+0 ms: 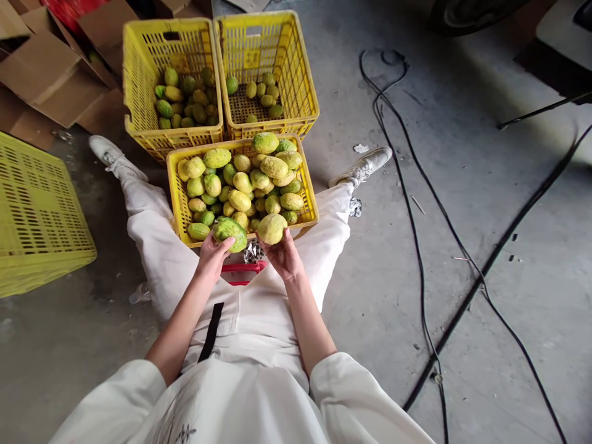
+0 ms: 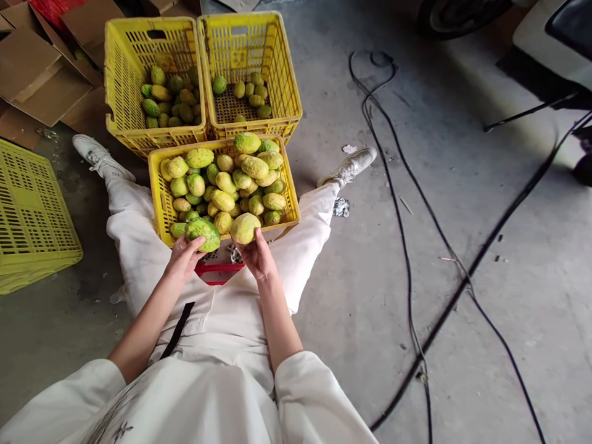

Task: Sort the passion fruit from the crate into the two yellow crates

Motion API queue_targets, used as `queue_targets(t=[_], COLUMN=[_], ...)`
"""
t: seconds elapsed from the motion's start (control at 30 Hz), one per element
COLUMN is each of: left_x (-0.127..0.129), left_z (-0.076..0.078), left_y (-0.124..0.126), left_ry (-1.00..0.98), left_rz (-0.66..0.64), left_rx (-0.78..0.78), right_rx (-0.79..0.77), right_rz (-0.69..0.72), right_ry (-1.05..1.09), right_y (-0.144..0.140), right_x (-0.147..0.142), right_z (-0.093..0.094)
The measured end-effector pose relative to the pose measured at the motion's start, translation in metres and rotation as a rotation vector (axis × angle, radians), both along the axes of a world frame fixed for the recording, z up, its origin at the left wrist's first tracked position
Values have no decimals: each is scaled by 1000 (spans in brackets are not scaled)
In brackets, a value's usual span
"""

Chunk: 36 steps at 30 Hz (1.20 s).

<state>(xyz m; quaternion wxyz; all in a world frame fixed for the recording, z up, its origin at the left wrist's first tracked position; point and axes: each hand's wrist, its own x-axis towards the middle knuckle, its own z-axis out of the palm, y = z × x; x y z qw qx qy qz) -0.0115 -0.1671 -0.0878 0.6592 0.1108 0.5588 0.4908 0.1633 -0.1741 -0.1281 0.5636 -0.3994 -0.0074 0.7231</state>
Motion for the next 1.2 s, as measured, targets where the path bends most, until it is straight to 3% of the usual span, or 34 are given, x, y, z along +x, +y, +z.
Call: queue_targets(t=[0.23, 0.6, 0.9, 1.2], left_x=[6, 4, 3, 6], left_z=[-4, -9, -13, -13], left_y=[0, -5, -6, -4], left_ry=[54, 134, 177, 206], left_rz=[62, 18, 67, 3], left_rx=[38, 87, 0, 7], right_rx=[-30, -17, -20, -56], right_rz=[-7, -10, -53, 10], right_ry=[-11, -51, -5, 66], right_y=[-2, -3, 0, 0], right_x=[1, 0, 3, 5], right_z=[3, 0, -1, 5])
